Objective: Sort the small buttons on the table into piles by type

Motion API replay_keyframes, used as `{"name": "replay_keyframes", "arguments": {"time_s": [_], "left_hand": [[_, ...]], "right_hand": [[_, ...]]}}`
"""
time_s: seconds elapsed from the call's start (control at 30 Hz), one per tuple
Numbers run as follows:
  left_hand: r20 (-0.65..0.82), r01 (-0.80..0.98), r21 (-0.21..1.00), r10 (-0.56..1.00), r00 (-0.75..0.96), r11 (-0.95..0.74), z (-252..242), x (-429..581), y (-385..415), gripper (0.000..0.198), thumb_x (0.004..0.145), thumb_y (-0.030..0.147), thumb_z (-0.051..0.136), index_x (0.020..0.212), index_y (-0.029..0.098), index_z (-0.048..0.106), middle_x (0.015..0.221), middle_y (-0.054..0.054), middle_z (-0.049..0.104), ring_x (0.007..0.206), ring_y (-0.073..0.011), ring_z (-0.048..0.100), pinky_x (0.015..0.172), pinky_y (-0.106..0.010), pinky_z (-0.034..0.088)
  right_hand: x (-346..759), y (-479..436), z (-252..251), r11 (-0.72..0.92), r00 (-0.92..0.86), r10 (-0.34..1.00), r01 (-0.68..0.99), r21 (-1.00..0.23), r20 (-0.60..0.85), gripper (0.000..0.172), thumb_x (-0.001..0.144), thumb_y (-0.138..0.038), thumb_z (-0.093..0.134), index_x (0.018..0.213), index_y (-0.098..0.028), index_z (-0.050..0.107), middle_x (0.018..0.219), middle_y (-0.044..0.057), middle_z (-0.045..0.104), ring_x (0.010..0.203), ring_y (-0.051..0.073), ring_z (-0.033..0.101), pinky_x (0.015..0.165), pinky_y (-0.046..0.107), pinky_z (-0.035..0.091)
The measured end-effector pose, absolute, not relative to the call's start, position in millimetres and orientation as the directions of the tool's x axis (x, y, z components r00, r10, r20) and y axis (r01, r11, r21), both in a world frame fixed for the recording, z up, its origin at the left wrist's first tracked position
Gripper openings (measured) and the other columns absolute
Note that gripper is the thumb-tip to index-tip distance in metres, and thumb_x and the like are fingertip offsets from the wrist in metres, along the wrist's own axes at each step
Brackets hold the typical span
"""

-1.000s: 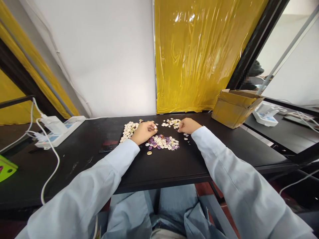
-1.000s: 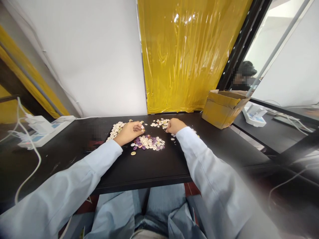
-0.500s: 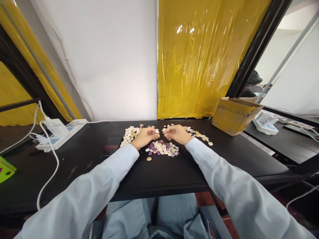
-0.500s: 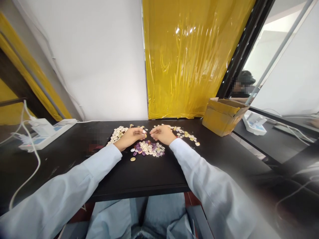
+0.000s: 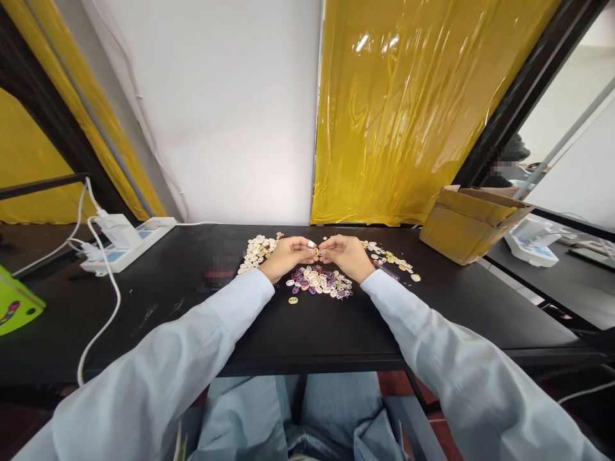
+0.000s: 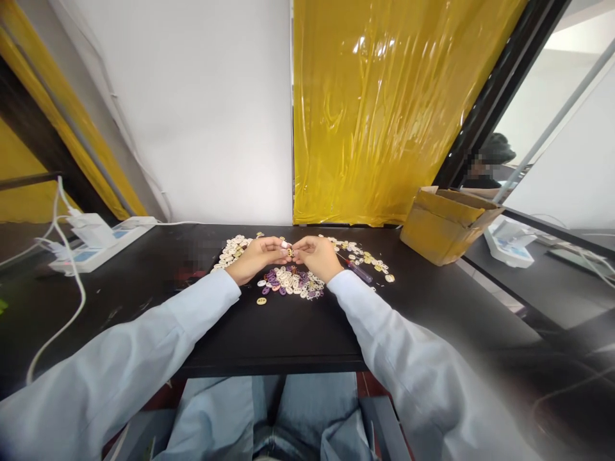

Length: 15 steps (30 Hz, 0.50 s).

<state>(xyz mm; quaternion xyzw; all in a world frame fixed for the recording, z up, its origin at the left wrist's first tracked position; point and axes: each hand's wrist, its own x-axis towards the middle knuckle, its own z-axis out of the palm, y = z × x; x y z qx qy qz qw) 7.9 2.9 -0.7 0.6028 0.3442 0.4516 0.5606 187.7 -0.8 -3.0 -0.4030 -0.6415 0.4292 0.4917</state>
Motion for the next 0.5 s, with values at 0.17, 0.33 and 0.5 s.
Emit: {"name": "replay_keyframes", "arguments": {"time_s": [0.17, 0.33, 0.5], "left_hand": [[0.163, -0.061, 0.987, 0.929, 0.331, -0.151, 0.4, 9.1, 1.9, 0.026, 0.068, 0.023, 0.077, 0.086, 0.01, 0.063, 0.076, -0.005, 0.069, 0.076, -0.0163, 0.069, 0.078, -0.033, 0.056], [0.154, -0.063, 0.988, 0.928, 0.338, -0.141, -0.4, 9.1, 2.5, 0.029, 0.065, 0.025, 0.08, 0.084, 0.011, 0.062, 0.072, -0.004, 0.068, 0.073, -0.016, 0.069, 0.077, -0.034, 0.056], [0.171, -0.066, 0.985, 0.929, 0.329, -0.158, -0.6, 9.0, 2.7, 0.031, 0.066, 0.027, 0.079, 0.087, 0.011, 0.064, 0.077, -0.004, 0.068, 0.073, -0.0142, 0.068, 0.078, -0.032, 0.056]], "right_hand": [[187.0, -1.4, -1.8, 0.286, -0.136, 0.953, 0.127, -0.95, 0.269, 0.021, 0.063, -0.023, 0.075, 0.075, -0.015, 0.06, 0.062, 0.002, 0.066, 0.058, 0.016, 0.067, 0.056, 0.028, 0.058], [186.8, -0.5, -3.0, 0.294, -0.151, 0.95, 0.135, -0.946, 0.274, 0.022, 0.063, -0.024, 0.074, 0.076, -0.015, 0.059, 0.061, 0.002, 0.065, 0.057, 0.016, 0.067, 0.054, 0.027, 0.057], [187.0, 1.6, -5.8, 0.321, -0.148, 0.942, 0.129, -0.938, 0.302, 0.024, 0.062, -0.027, 0.075, 0.076, -0.015, 0.058, 0.06, 0.001, 0.063, 0.055, 0.016, 0.066, 0.052, 0.026, 0.055]]}}
